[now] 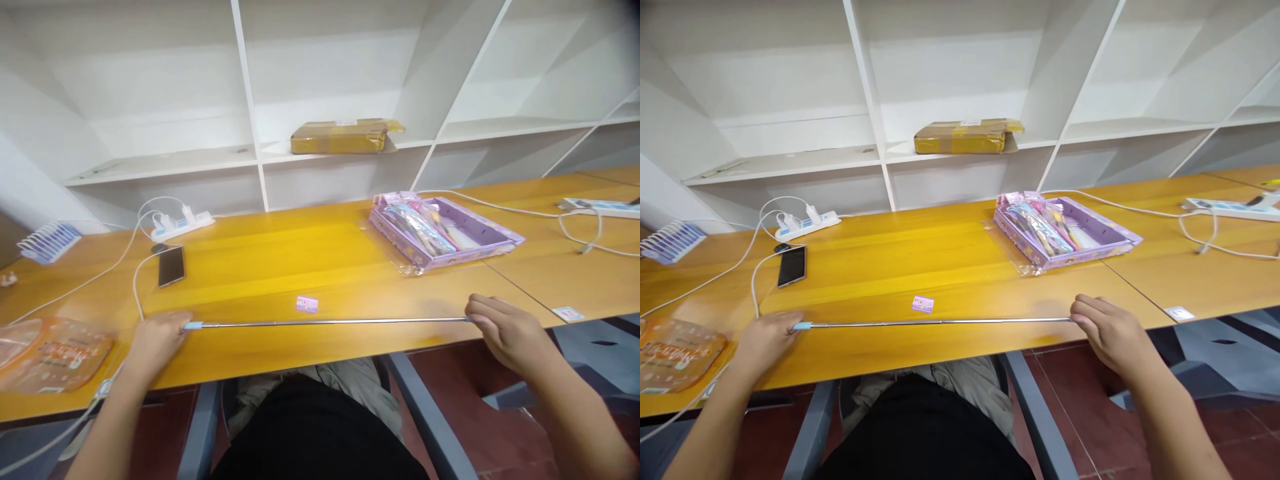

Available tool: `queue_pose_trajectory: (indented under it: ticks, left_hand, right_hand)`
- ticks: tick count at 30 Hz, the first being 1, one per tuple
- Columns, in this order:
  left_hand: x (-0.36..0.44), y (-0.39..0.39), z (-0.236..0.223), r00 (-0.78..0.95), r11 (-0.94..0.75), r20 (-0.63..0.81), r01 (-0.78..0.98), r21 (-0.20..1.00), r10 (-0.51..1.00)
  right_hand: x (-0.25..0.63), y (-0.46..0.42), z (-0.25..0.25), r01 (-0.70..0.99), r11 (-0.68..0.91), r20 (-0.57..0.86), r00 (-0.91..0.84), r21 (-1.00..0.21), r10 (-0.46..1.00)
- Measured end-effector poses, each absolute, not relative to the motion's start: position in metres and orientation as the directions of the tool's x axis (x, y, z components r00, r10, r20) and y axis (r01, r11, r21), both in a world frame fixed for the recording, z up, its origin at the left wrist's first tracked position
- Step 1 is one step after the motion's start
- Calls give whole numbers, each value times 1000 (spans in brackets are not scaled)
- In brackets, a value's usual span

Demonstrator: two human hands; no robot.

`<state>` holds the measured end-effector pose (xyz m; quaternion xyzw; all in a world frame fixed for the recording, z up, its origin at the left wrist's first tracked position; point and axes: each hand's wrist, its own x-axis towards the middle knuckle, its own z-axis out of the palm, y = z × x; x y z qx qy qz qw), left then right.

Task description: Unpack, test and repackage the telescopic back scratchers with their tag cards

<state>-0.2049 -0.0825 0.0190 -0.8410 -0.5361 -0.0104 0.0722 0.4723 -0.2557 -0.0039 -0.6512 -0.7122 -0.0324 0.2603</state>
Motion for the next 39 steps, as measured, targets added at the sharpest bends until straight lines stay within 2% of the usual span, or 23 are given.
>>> queue_pose_trajectory:
  ticks: [3,5,9,13,17,23,29,36,39]
  left_hand:
    - [-193,-92,18,453,-453,1,891,-36,891]
    - [-185,-101,21,475,-474,-51,880,26,878]
    - [-174,-120,30,503,-488,-57,856,170,862]
    - [-170,-127,34,519,-489,-60,834,256,853]
    - [-168,-125,31,506,-483,-33,839,251,862]
    - [-172,-121,21,512,-491,13,817,301,859]
    - [-167,-108,1,511,-547,201,736,400,836]
    - [-160,-100,-6,485,-597,355,707,379,799]
    - [-157,-101,-4,497,-643,423,677,357,758]
  right_hand:
    - [465,-259,-4,910,85,368,79,-407,926]
    - [462,-258,-6,886,-21,366,213,-463,906]
    - [467,-254,-15,800,-299,353,521,-521,777]
    - [476,-248,-25,708,-443,333,673,-550,660]
    - [478,-246,-30,650,-453,248,700,-610,670]
    - [472,-251,-31,689,-528,255,697,-496,670]
    - [459,-241,-23,692,-425,273,660,-584,700]
    - [458,-202,-26,554,-451,307,803,-700,511]
    - [438,-186,-24,600,-395,342,761,-696,552]
